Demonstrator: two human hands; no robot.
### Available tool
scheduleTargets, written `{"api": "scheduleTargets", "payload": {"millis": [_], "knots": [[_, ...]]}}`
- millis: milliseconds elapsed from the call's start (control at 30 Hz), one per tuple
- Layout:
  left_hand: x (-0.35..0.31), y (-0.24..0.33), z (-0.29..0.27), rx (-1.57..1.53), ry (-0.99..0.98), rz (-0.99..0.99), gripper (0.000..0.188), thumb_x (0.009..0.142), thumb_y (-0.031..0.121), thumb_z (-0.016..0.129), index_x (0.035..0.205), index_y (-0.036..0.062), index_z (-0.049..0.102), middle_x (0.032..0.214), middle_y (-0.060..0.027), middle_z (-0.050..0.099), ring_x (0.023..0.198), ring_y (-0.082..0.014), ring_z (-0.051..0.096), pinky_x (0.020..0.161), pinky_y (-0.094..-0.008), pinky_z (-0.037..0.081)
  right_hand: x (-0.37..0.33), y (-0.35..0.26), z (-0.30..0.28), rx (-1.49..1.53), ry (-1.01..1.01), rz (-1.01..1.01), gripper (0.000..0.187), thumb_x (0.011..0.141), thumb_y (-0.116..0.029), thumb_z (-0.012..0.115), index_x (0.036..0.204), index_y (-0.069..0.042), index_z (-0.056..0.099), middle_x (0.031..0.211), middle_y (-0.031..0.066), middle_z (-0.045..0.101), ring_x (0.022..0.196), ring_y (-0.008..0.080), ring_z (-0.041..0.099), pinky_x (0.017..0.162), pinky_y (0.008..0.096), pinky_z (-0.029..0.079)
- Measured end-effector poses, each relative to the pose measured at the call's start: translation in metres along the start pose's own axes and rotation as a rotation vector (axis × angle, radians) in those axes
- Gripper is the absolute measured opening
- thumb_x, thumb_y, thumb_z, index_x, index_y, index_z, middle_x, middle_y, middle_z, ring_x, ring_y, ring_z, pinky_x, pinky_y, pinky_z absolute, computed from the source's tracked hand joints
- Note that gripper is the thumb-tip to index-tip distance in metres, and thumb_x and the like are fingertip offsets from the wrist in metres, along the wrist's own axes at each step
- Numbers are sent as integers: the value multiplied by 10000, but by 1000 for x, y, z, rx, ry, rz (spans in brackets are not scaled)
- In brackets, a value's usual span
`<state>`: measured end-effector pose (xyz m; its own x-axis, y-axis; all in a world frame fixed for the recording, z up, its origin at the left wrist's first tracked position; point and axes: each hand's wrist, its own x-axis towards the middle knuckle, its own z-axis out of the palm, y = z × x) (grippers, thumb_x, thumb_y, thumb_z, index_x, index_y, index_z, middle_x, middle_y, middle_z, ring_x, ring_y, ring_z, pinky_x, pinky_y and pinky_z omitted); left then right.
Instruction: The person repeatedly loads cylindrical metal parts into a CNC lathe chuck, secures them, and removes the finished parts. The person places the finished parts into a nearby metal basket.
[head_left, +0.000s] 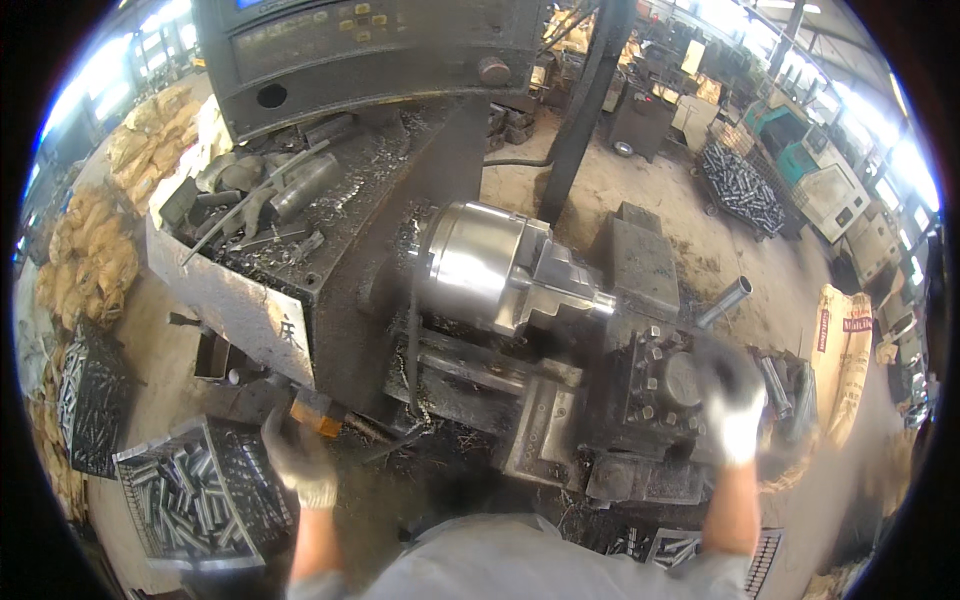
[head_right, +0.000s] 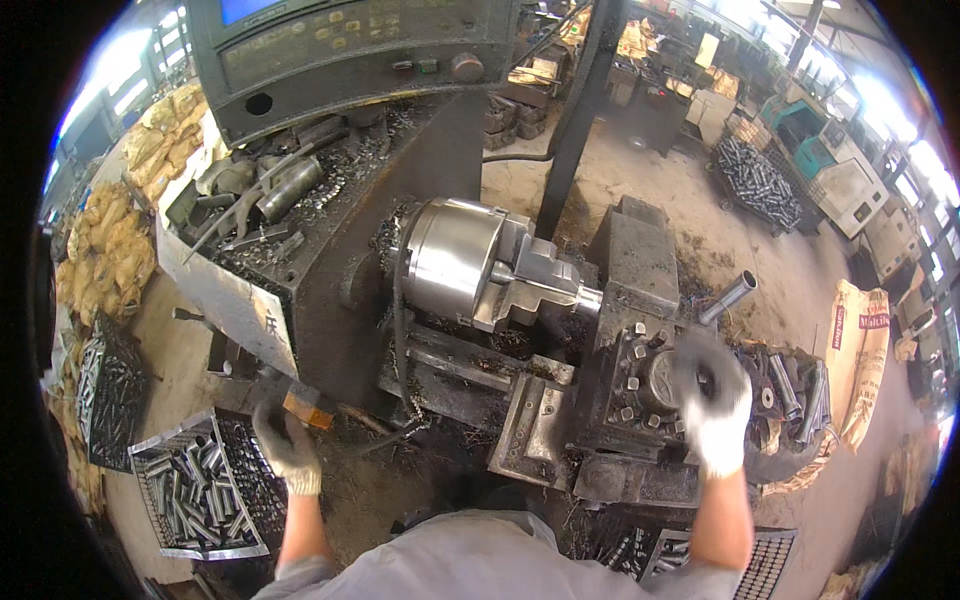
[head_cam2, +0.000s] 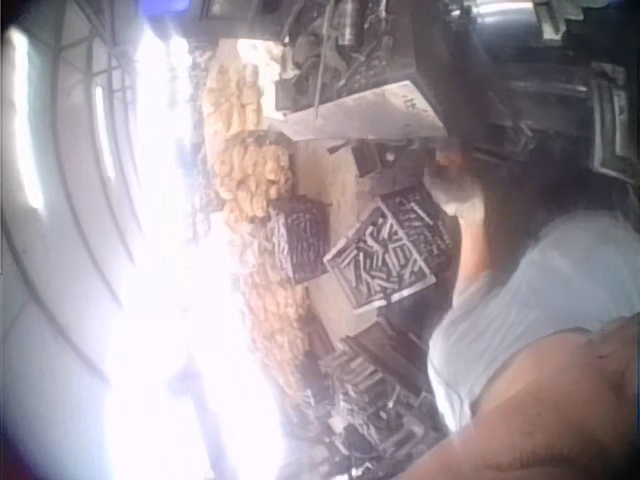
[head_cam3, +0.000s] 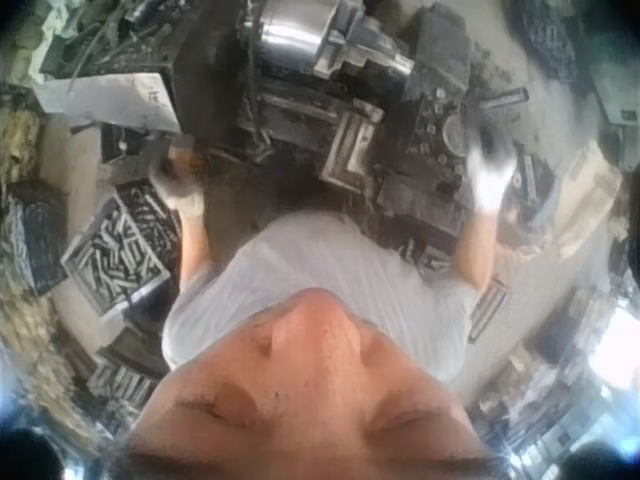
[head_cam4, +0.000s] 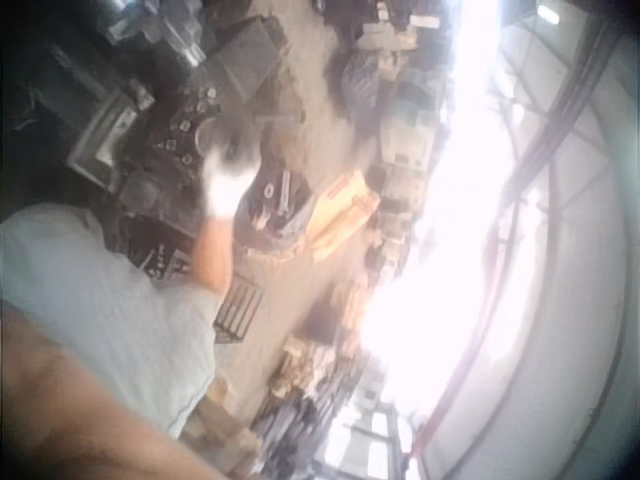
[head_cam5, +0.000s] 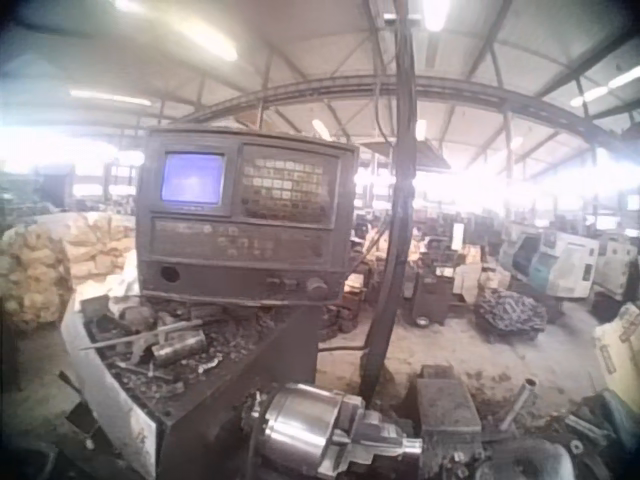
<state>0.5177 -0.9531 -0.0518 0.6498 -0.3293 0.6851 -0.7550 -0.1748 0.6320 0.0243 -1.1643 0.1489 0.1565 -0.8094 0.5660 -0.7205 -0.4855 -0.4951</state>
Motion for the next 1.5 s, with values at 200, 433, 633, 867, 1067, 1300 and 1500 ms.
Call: {"api": "scheduleTargets", "payload": {"millis": [200,433,633,867,1067,1300,1500], "knots": [[173,199,138,-82,-160,676,511,885,-55,721,1386,-6,633,1070,-259,723,919,-392,732,865,-475,601,-104,-41,9,437,-210,37,299,768,6,720,1055,38,800,981,187,815,802,231,799,745,359,663],[285,263,270,549,-501,370,947,988,275,649,1746,142,97,1296,-327,695,1072,-454,754,921,-535,607,-151,-7,39,599,-516,434,257,891,-26,808,1147,-14,804,1044,106,822,942,156,772,854,325,613],[160,242,190,-189,-334,482,457,965,260,748,1356,50,637,1045,-221,749,890,-413,758,785,-509,620,-176,2,64,590,-728,455,280,916,-87,790,1192,-38,794,1044,92,818,955,132,763,864,312,607],[-209,32,-96,167,-848,-657,348,990,403,697,1232,159,750,1136,-185,777,1061,-376,751,933,-466,594,-219,-57,172,743,-1222,108,269,919,-79,780,1176,-1,789,1060,124,825,970,166,785,889,301,611],[-602,34,-498,742,590,-1672,385,986,411,665,1101,60,773,878,-147,783,730,-286,744,737,-469,584,-322,-198,256,501,-1621,-622,319,900,-120,801,1185,19,772,1063,148,827,958,214,796,901,340,620],[-843,302,-558,815,2692,-1324,596,1122,450,450,1402,-50,617,1366,-267,680,1262,-384,666,1048,-476,520,-509,-380,260,356,-1803,-1397,401,894,-256,790,1222,-25,770,1134,200,804,1053,321,793,937,394,609],[-847,375,-540,1581,2253,-1703,572,1138,460,439,1444,2,593,1368,-297,682,1223,-470,679,1018,-518,540,-602,-445,228,150,-1917,-1759,448,905,-378,750,1242,-83,777,1202,194,785,1148,377,743,1008,429,578]]}}
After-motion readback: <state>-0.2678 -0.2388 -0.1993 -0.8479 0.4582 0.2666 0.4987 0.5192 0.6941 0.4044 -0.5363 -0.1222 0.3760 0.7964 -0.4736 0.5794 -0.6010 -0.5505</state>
